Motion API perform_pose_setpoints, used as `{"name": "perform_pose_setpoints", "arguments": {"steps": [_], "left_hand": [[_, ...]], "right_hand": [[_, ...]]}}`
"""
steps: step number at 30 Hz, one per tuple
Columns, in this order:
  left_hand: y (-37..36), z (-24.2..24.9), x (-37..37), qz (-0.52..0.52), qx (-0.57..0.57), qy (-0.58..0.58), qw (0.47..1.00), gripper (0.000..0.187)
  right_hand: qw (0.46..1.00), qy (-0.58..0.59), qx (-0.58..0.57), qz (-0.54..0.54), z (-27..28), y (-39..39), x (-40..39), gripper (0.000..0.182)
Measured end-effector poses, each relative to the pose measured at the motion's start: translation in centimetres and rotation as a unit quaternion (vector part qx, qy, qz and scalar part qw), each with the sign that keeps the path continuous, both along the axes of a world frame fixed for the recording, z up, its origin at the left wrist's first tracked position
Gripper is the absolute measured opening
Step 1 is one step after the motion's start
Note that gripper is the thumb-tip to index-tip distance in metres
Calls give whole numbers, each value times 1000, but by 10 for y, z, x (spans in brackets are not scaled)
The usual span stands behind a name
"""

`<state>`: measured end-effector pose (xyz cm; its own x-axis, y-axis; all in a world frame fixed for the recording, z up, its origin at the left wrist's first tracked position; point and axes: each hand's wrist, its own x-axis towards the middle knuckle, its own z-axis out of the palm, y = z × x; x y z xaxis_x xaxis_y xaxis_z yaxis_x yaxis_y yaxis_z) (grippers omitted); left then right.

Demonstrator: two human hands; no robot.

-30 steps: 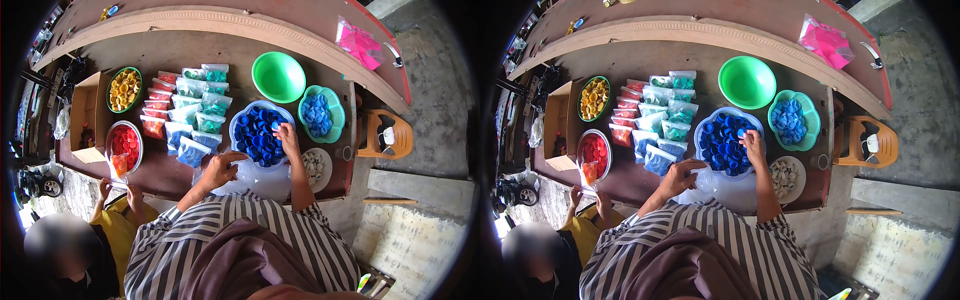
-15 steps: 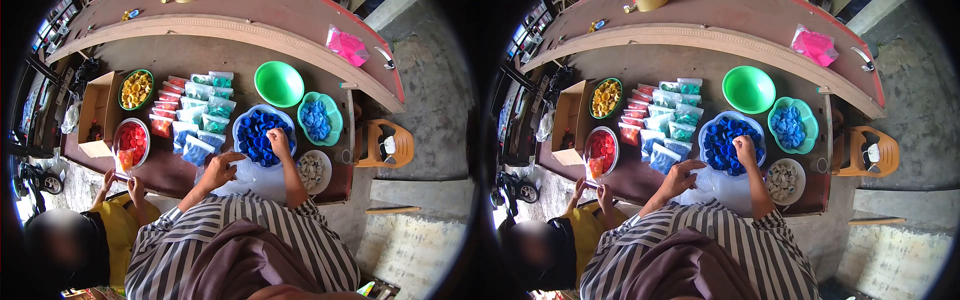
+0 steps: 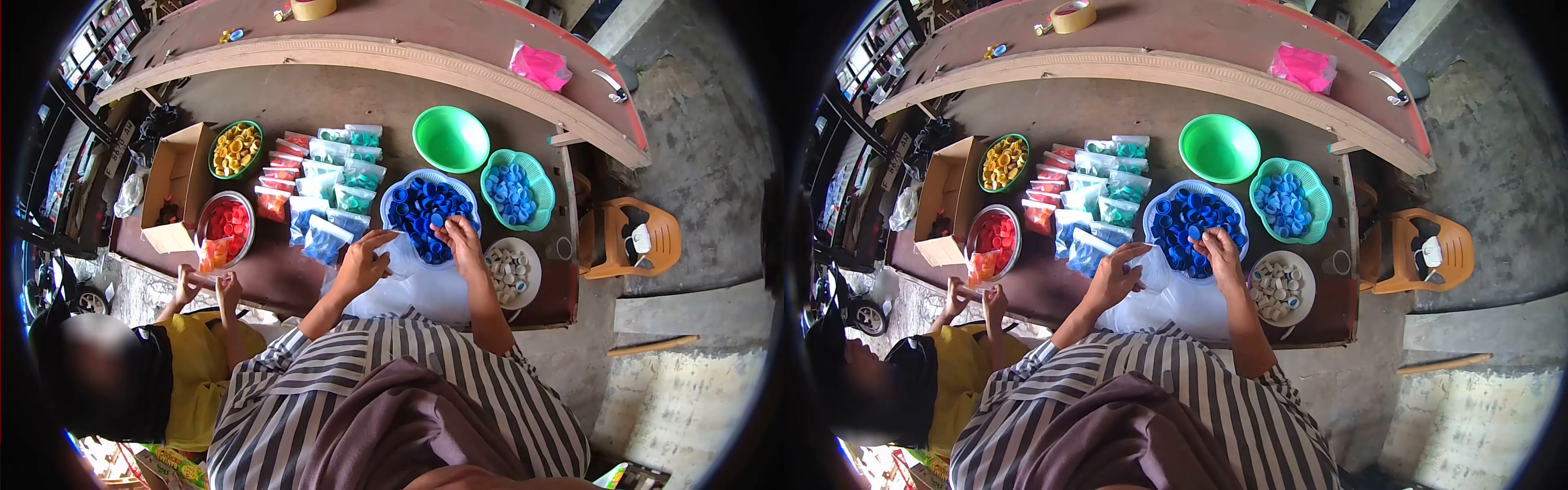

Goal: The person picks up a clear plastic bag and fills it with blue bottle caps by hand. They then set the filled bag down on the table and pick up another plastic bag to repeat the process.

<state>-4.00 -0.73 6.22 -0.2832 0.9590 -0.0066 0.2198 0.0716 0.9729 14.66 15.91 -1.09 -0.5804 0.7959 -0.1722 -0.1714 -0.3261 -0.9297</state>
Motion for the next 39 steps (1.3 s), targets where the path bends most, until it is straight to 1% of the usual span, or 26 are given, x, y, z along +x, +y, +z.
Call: {"name": "perform_pose_setpoints", "arguments": {"steps": [1,2,4,6,7,8,10,11,15,17,18,20,21,22,24,25,27,28,30,31,32,34,35,36,38,39], "left_hand": [[1,0,2,4,-1,2,1000,39],[1,1,3,6,-2,3,1000,39],[3,4,5,-10,-14,-1,1000,41],[4,6,8,-7,-15,7,1000,41],[5,4,10,0,-11,1,1000,41],[6,4,11,6,-5,-6,1000,41],[8,2,15,16,17,17,1000,40],[7,1,16,26,37,40,998,40],[9,2,24,24,23,32,999,41],[11,6,28,3,66,78,995,45],[11,6,30,3,66,80,995,45],[11,4,34,19,75,-104,992,54],[11,-5,28,29,72,-117,990,60],[9,-7,24,71,54,-135,987,57],[7,-28,8,120,52,-152,980,55],[4,-39,1,139,30,-140,980,52],[-1,-73,-10,144,-14,-154,977,50],[-2,-86,-10,145,-29,-159,976,50],[-4,-107,1,146,-52,-216,964,54],[-5,-114,7,124,-76,-242,959,61],[-3,-127,15,125,-95,-293,943,73],[0,-138,30,108,-106,-407,901,83],[2,-142,37,96,-85,-460,878,88],[4,-141,39,98,-83,-461,878,88],[5,-139,41,110,-52,-500,858,88],[6,-138,40,122,-59,-489,861,81]], "right_hand": [[998,-31,60,-12,11,-6,-2,11],[998,-31,59,-11,21,-14,-5,11],[972,-27,220,-75,43,-35,-12,9],[956,25,282,-81,62,-58,-19,8],[919,-44,389,-38,69,-60,-16,9],[865,-112,489,5,74,-61,-14,10],[744,-262,610,72,82,-68,-10,13],[806,-237,536,89,72,-68,-9,19],[803,-210,554,62,85,-72,0,18],[839,-234,473,132,76,-66,5,18],[840,-232,473,131,72,-62,5,18],[866,-195,447,111,67,-53,4,18],[872,-184,443,101,78,-52,3,17],[889,-172,413,99,87,-49,2,14],[895,-103,425,94,92,-40,1,11],[894,-101,425,94,97,-37,0,11],[914,-83,382,103,107,-34,0,11],[914,-83,383,104,112,-32,1,11],[902,-62,414,107,124,-29,2,11],[910,-47,396,115,132,-30,3,11],[908,-47,399,117,135,-29,4,11],[926,38,363,91,139,-26,6,11],[937,55,333,84,142,-24,9,13],[945,70,311,79,146,-23,11,14],[960,67,267,59,149,-18,17,15],[967,81,236,45,142,-14,20,17]]}}
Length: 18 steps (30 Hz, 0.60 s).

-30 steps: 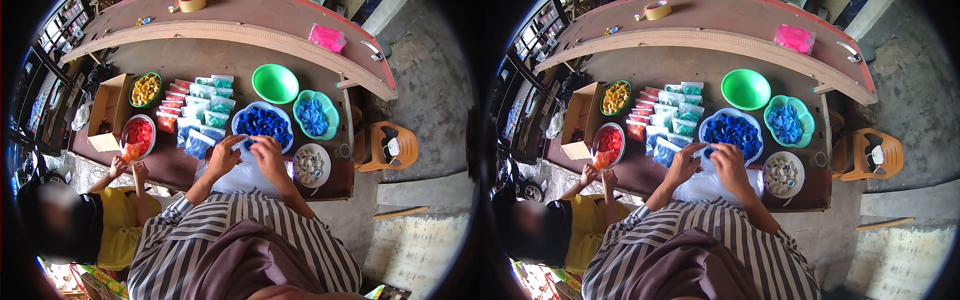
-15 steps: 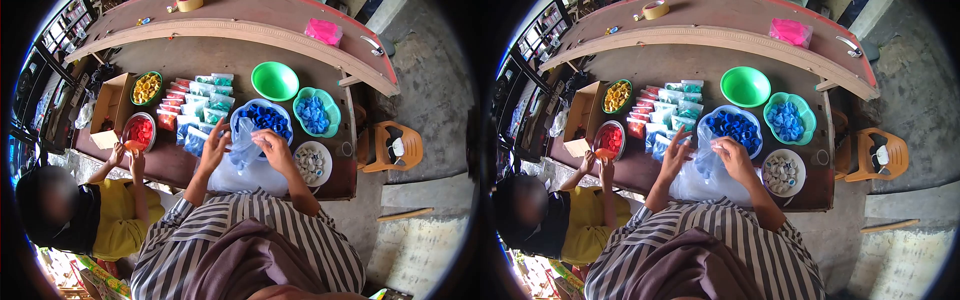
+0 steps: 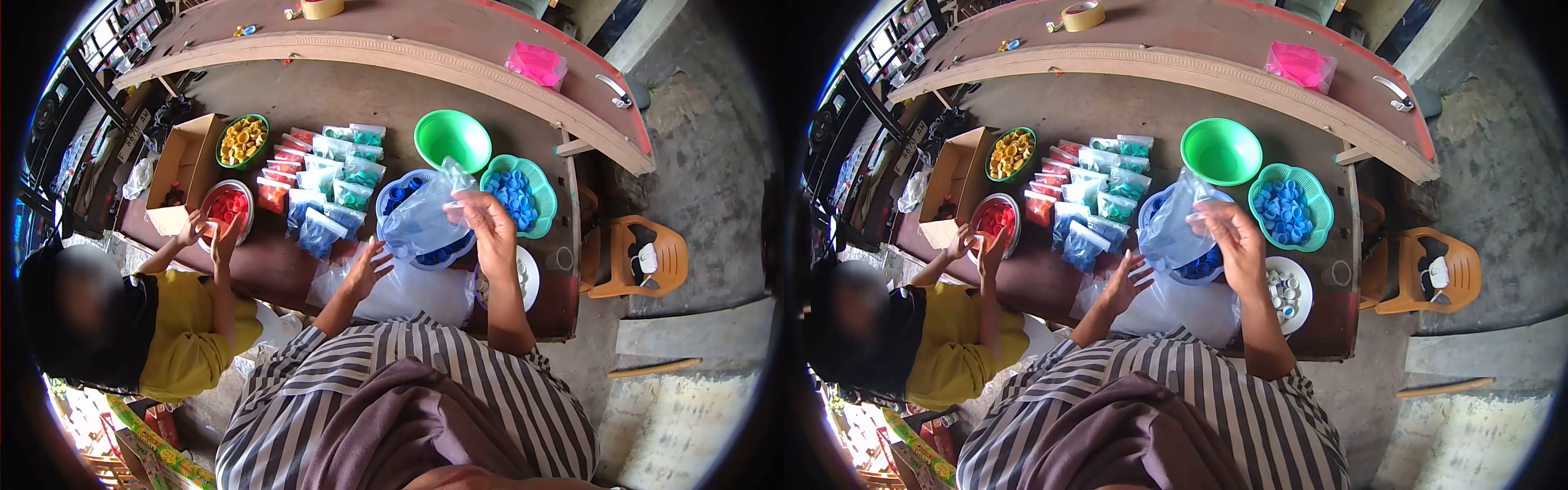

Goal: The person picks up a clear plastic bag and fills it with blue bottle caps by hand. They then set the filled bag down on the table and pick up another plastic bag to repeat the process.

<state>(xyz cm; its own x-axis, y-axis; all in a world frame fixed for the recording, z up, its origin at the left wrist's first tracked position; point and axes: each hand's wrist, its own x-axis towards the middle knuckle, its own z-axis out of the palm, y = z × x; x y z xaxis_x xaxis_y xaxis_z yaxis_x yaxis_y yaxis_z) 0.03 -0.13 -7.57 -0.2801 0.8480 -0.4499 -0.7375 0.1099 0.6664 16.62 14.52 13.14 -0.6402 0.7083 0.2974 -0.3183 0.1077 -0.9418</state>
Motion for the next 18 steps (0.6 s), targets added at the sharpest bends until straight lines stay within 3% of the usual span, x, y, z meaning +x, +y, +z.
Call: {"name": "perform_pose_setpoints", "arguments": {"steps": [1,3,4,7,15,18], "left_hand": [[-1,1,0,1,-1,-1,1000,81],[-1,6,-2,-11,-35,117,992,71],[0,14,1,3,-43,117,992,61],[4,11,-2,-56,-4,83,995,58],[23,16,25,-119,-7,-21,993,82],[22,13,22,-118,71,-71,988,82]], "right_hand": [[1000,-1,-1,1,-5,3,2,17],[999,-20,-31,-17,-14,7,5,17],[999,-24,-39,-20,-17,6,6,17],[998,-25,-56,-13,-20,0,5,17],[1000,-16,-7,18,-18,-11,0,15],[999,23,-27,-3,-8,-12,8,15]]}}
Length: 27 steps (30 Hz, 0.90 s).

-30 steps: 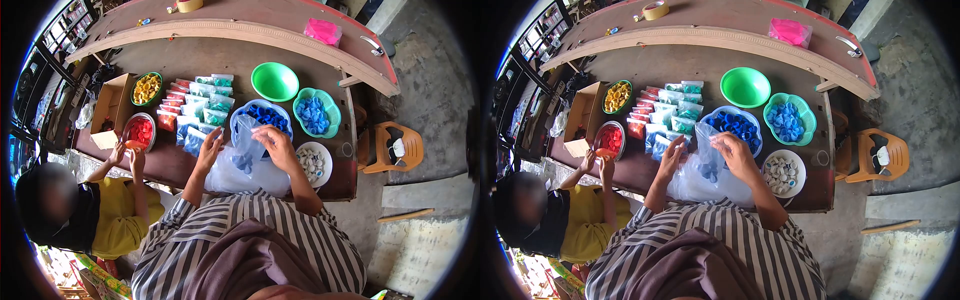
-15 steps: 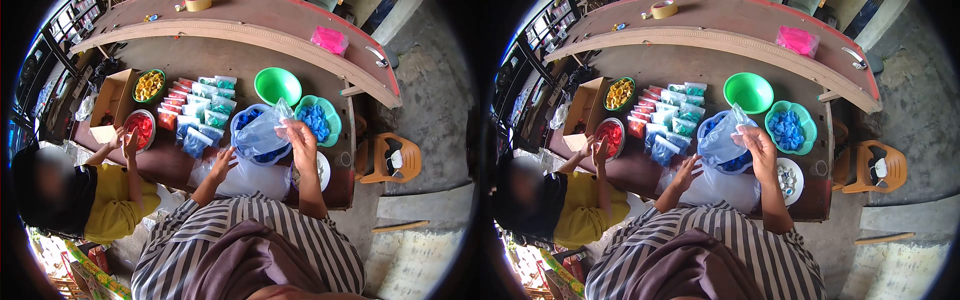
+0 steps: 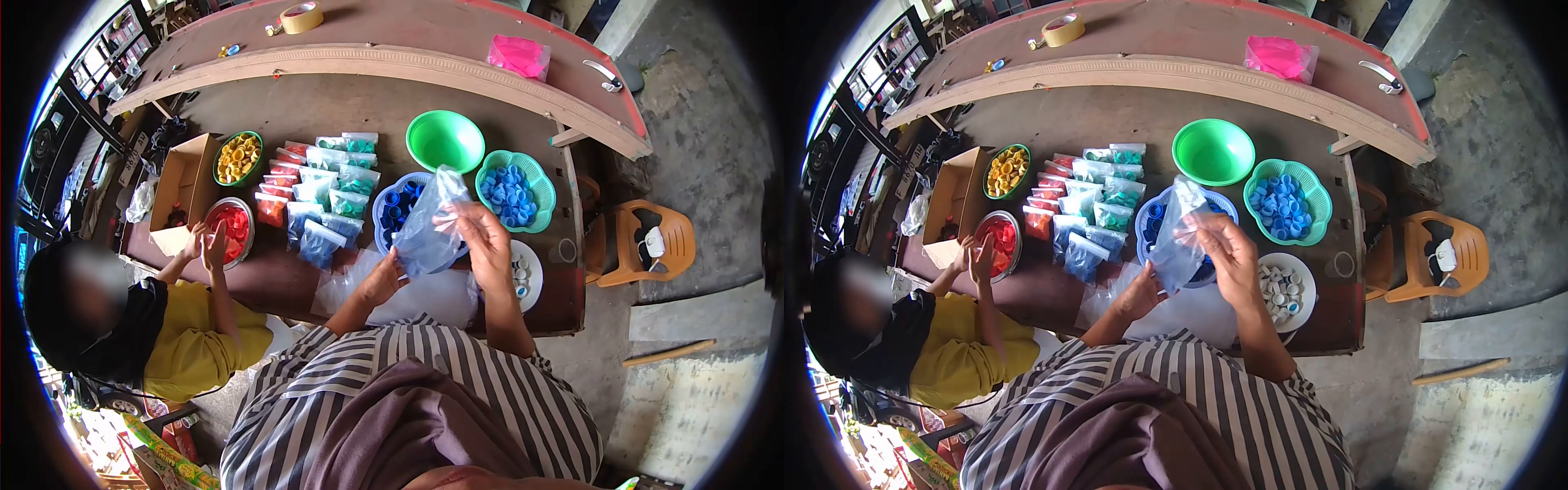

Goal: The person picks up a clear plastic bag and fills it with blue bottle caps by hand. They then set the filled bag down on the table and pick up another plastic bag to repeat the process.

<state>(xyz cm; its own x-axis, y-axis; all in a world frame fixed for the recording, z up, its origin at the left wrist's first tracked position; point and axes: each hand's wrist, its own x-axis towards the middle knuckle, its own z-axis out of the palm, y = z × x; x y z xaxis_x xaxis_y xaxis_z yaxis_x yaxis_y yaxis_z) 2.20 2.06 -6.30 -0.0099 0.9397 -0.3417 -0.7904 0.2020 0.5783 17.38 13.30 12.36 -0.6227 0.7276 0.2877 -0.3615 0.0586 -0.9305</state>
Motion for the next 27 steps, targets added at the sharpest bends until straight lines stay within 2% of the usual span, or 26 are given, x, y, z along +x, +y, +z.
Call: {"name": "perform_pose_setpoints", "arguments": {"steps": [2,4,5,7,8,11,12,16,19,21,25,27], "left_hand": [[-1,-4,-8,8,43,-30,999,78],[-3,-12,-21,47,72,-7,996,59],[-5,-16,-27,48,72,-7,996,59],[-9,-17,-39,84,69,25,994,38],[-12,-15,-42,107,51,5,993,26],[-18,-9,-47,114,22,53,992,24],[-19,0,-45,131,6,40,991,17],[-22,5,-44,135,-11,50,990,17],[-23,-5,-46,118,2,116,986,20],[-25,-12,-47,101,-48,124,986,22],[-31,-9,-50,76,-38,116,990,25],[-33,2,-45,86,-21,66,994,27]], "right_hand": [[999,4,1,-43,-3,6,8,16],[997,-39,2,-69,-18,19,19,17],[994,-60,1,-94,-24,22,24,17],[988,-86,-30,-121,-48,31,37,18],[985,-111,-37,-126,-58,33,45,18],[978,-147,-71,-127,-87,36,62,20],[975,-157,-97,-125,-91,35,66,21],[971,-171,-116,-120,-103,32,74,26],[971,-179,-108,-115,-114,34,77,27],[968,-196,-110,-114,-120,36,77,27],[962,-227,-118,-99,-130,34,76,27],[961,-232,-113,-96,-132,33,76,27]]}}
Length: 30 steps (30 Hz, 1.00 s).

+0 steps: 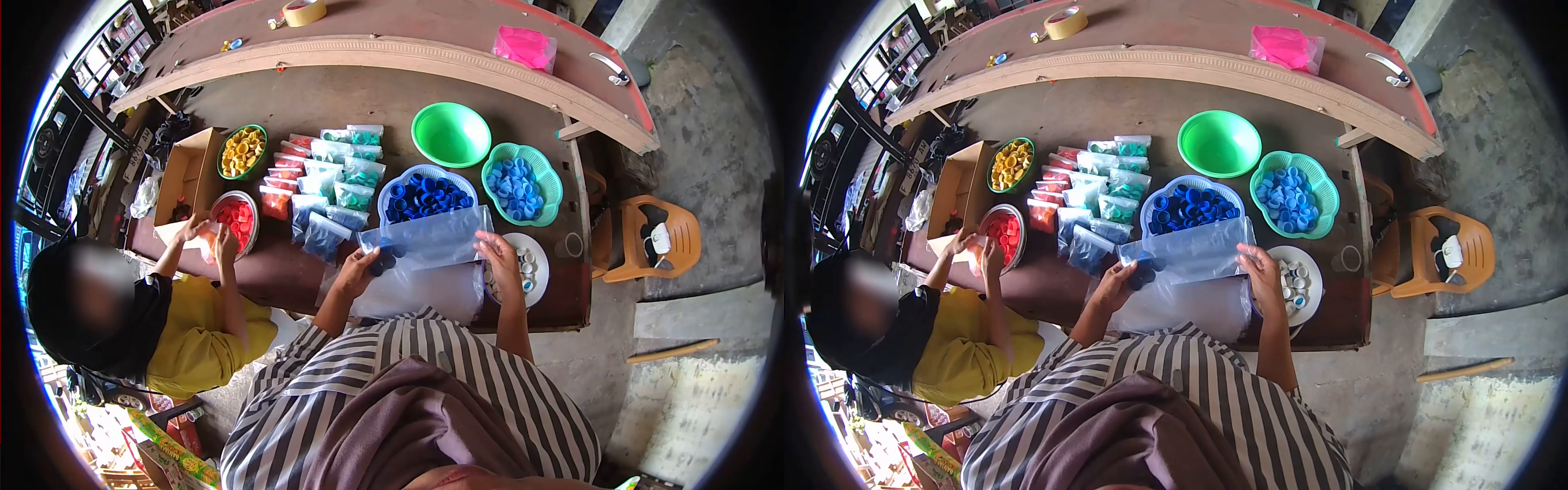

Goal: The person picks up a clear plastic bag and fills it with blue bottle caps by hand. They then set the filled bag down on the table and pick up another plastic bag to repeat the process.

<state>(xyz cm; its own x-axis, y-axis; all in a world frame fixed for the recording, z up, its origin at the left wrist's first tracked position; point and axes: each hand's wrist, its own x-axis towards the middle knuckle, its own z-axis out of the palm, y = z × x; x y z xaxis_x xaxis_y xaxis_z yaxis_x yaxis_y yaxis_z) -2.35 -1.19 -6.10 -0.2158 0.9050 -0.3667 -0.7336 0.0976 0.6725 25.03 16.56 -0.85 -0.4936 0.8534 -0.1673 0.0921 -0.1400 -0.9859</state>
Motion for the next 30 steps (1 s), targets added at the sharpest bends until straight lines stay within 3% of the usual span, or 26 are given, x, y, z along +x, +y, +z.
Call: {"name": "perform_pose_setpoints", "arguments": {"steps": [5,13,19,21,30], "left_hand": [[-4,-24,-6,25,-19,1,1000,24],[0,-19,-6,18,-31,-1,999,29],[3,-45,-8,42,-136,7,990,34],[7,-49,-4,93,-194,40,976,28],[4,-52,-10,61,-181,66,979,23]], "right_hand": [[1000,-14,-4,8,-1,0,-2,27],[999,-21,-21,33,-5,-1,-6,27],[997,-32,2,73,-21,-1,-6,23],[996,-38,7,77,-25,-1,-4,23],[997,-50,5,66,-24,-3,-7,21]]}}
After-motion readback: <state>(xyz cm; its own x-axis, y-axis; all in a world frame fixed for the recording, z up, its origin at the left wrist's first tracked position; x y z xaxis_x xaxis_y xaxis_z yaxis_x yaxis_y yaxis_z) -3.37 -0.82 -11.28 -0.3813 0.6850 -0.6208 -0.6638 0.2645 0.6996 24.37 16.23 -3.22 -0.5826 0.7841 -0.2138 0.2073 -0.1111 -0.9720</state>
